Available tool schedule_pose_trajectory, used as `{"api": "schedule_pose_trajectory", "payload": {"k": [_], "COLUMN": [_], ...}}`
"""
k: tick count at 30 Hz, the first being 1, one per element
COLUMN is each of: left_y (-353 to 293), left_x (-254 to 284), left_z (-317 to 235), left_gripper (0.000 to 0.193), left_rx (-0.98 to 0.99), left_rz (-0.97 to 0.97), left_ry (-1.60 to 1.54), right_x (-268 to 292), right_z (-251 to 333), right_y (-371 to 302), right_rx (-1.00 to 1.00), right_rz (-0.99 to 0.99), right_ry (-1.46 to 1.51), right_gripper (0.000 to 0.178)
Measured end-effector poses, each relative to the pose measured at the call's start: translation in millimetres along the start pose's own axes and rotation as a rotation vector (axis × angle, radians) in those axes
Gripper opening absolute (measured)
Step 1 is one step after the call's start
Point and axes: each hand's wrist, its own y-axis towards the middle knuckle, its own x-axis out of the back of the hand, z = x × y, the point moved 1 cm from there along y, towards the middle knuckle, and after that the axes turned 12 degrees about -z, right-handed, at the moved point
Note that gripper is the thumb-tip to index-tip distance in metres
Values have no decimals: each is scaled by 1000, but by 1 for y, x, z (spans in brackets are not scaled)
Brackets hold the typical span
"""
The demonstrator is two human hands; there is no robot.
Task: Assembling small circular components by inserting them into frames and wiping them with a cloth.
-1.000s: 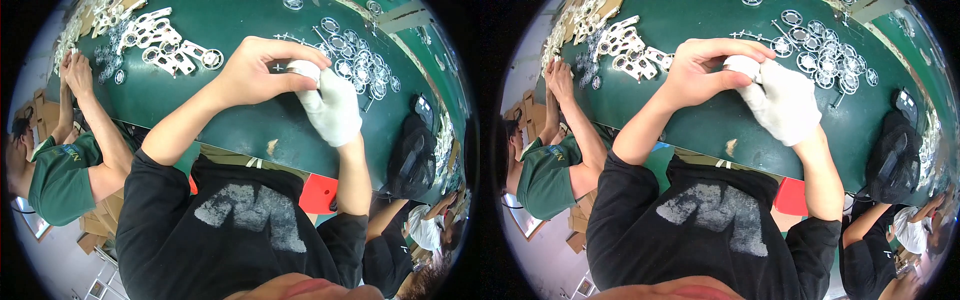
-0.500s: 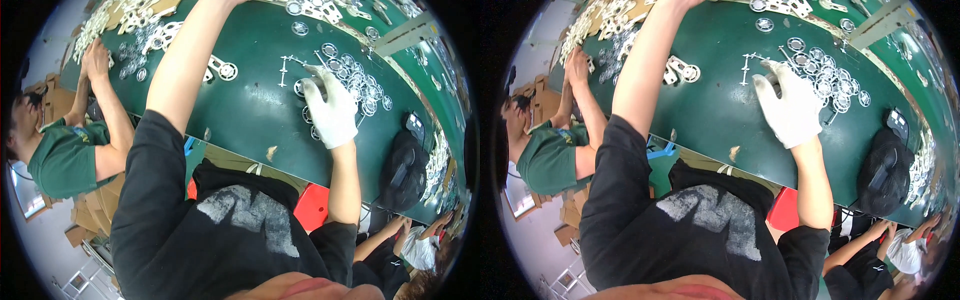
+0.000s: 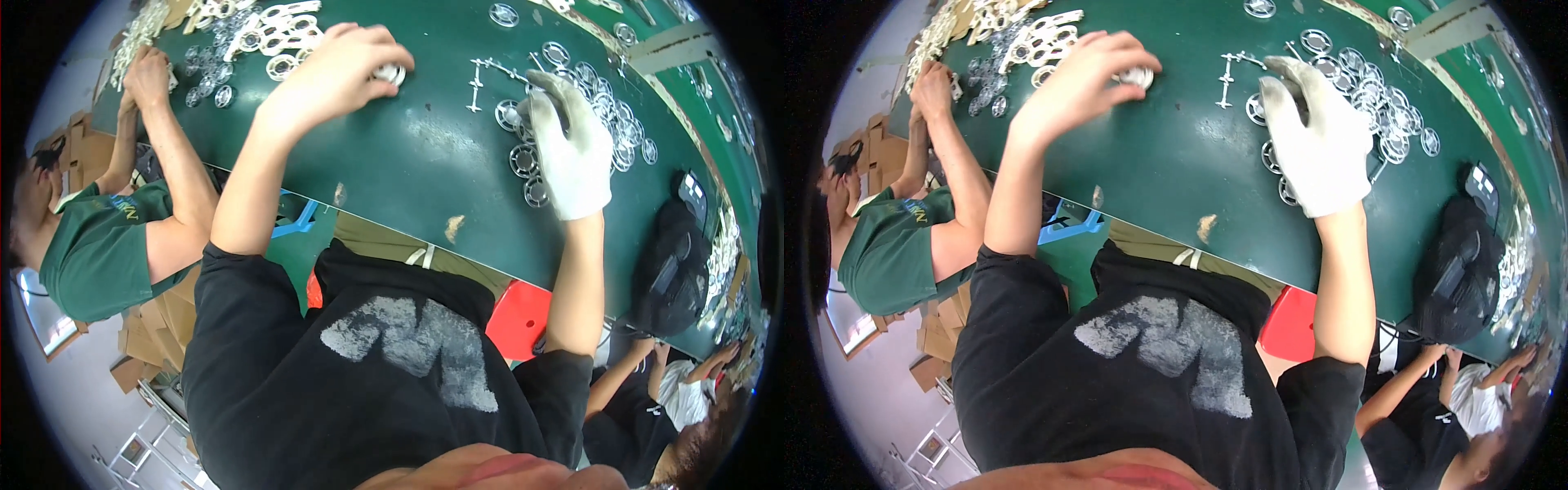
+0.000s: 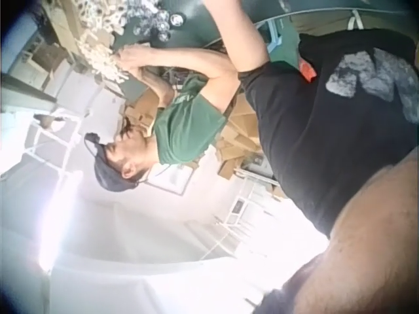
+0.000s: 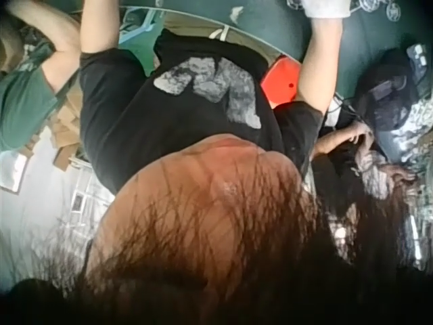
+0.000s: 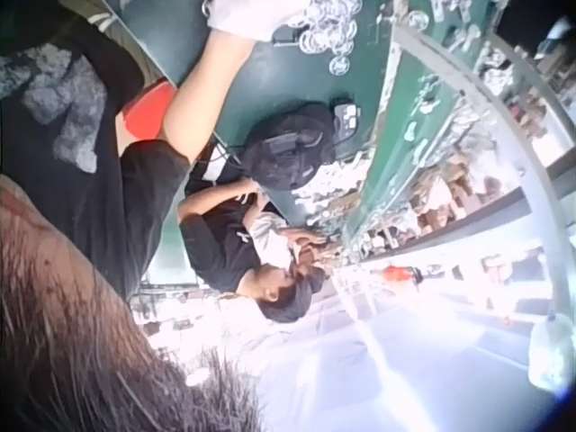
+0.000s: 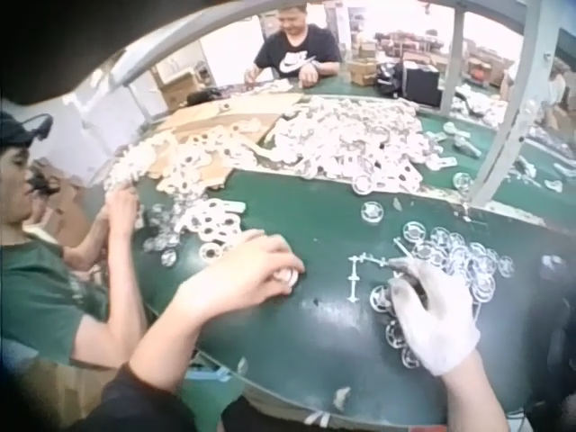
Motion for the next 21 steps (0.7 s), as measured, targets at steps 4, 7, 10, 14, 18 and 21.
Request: {"api": "schedule_pose_trajectory", "payload": {"k": [4, 7, 10, 14, 18, 21], "left_y": [36, 47, 58, 42, 27, 27], "left_x": [27, -12, -21, -59, -73, -81], "left_z": [-48, -60, -97, -111, -117, -115], "left_gripper": [37, 46, 43, 37, 46, 44], "left_rx": [54, -267, 90, 3, -186, -224], "left_rz": [-209, -253, -289, -585, -329, -256], "left_ry": [-457, -1163, -1112, -450, -241, -243], "right_x": [-1, -5, 1, 10, 17, 14], "right_z": [-7, -3, -25, -30, -36, -31], "right_y": [2, 1, 5, 22, 21, 18], "right_rx": [205, 382, 2, -144, -97, -82], "right_rz": [9, -101, -28, -271, -348, -328], "right_ry": [-13, -100, -8, -42, -52, -28], "right_gripper": [56, 60, 47, 36, 38, 41]}}
